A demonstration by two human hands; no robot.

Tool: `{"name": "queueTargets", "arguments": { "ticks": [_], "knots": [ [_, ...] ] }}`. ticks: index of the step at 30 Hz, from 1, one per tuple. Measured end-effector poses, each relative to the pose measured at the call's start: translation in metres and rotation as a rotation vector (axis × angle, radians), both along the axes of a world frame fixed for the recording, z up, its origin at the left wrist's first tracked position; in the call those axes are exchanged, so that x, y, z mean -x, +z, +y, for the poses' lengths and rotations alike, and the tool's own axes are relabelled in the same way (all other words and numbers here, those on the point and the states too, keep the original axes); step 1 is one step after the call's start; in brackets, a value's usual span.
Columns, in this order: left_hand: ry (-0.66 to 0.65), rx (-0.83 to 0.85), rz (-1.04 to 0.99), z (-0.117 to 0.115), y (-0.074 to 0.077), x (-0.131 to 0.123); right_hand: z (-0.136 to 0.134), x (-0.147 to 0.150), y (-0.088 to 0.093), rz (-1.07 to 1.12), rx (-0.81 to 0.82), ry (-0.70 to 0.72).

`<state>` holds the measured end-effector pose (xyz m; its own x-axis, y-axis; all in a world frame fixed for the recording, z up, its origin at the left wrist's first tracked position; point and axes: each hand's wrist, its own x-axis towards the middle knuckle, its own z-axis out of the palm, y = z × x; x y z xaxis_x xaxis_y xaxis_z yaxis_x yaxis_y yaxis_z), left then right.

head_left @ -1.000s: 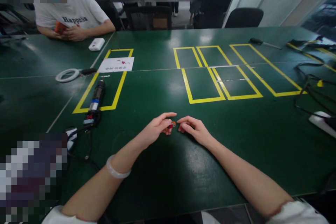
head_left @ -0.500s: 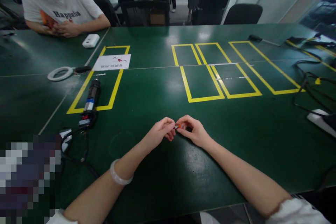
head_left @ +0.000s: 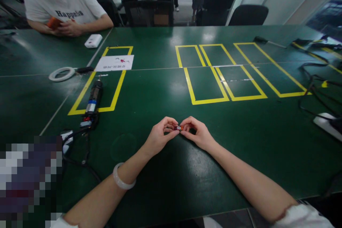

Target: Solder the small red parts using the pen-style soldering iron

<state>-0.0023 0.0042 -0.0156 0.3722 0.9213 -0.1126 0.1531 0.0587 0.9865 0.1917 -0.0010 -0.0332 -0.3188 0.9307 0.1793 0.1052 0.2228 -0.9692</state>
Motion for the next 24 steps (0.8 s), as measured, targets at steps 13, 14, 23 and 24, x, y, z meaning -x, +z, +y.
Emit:
{"name": "queueTargets", "arguments": {
  "ticks": [13, 14, 23, 24],
  "knots": [
    [-0.057, -0.079, 0.077, 0.0, -0.0023, 0.0014, -0.0026, -0.0003, 0.0036, -0.069, -0.139, 0.007],
    [-0.065, -0.084, 0.085, 0.0001, -0.0031, 0.0017, -0.0033, -0.0001, 0.0048, -0.083, -0.152, 0.005],
    [-0.072, -0.013, 0.053, 0.0006, 0.0006, 0.0017, -0.0027, -0.0022, 0.003, -0.067, -0.075, -0.01],
    [-0.07, -0.021, 0.059, 0.0007, 0.0018, 0.0014, -0.0022, -0.0021, 0.0017, -0.047, -0.045, -0.006]
  ]
}}
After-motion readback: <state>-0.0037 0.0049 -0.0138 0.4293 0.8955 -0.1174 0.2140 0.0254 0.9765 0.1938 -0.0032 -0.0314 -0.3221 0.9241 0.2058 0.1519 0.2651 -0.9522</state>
